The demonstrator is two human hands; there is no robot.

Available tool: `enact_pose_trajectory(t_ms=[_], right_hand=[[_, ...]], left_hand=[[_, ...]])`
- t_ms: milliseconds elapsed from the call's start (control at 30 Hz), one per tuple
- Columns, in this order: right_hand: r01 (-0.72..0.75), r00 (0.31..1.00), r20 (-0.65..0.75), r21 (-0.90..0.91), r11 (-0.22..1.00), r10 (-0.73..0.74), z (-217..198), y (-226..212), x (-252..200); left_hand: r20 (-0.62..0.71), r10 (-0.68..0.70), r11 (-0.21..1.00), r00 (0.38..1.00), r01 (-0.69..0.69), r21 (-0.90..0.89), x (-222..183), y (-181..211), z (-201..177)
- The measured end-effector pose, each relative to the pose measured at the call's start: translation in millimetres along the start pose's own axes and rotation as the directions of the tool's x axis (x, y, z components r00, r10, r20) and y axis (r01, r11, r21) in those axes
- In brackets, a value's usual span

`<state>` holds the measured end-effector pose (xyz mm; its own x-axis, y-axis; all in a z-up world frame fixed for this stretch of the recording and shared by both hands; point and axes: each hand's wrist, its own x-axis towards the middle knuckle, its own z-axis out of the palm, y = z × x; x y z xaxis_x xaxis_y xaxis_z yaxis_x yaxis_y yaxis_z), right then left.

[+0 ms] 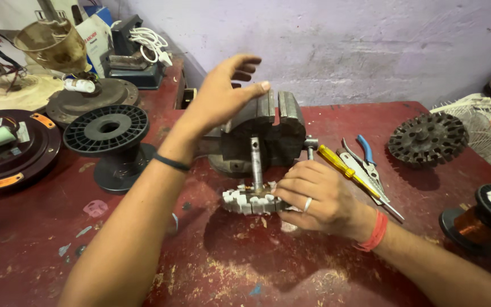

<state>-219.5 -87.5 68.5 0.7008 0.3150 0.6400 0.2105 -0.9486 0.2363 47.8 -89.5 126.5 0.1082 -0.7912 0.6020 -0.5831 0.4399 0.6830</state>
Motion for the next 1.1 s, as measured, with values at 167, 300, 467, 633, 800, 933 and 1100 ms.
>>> enact_pose_trajectory(t_ms=[167, 300, 467, 633, 800, 933, 1100], right_hand=[[-0.215, 0.975, 0.090, 0.148, 0.965, 0.203, -17.6, -3.7, 29.5], [-0.417, 0.868, 0.380, 0.204, 0.886, 0.321, -39.4, 19.0, 55.4], [-0.517, 0.776, 0.526, 0.212, 0.829, 0.349, -54.3, 40.0, 82.1], [-0.524, 0.800, 0.470, 0.243, 0.817, 0.374, -56.7, 48.8, 89.6], [-0.536, 0.811, 0.416, 0.246, 0.808, 0.411, -55.4, 55.9, 83.1], [-0.617, 0.756, 0.402, 0.178, 0.766, 0.516, -55.4, 59.1, 70.6], [-0.713, 0.694, 0.460, 0.546, 0.440, 0.554, -75.2, 72.8, 61.3]], left_hand=[[0.296, 0.056, 0.998, 0.954, -0.063, 0.016, -9.0, 51.3, -39.0], [0.711, 0.023, 1.000, 0.702, -0.016, -0.017, -27.0, 82.5, -50.6], [0.652, -0.236, 0.878, 0.720, -0.130, 0.461, -33.6, 107.7, -31.3], [0.658, -0.253, 0.859, 0.709, -0.147, 0.490, -35.2, 113.9, -23.9], [0.615, -0.223, 0.843, 0.756, -0.167, 0.511, -32.4, 106.0, -14.1], [0.610, -0.088, 0.941, 0.788, -0.136, 0.311, -29.2, 97.0, -14.4], [0.582, -0.047, 0.949, 0.812, -0.146, 0.280, -30.6, 91.3, -16.1]])
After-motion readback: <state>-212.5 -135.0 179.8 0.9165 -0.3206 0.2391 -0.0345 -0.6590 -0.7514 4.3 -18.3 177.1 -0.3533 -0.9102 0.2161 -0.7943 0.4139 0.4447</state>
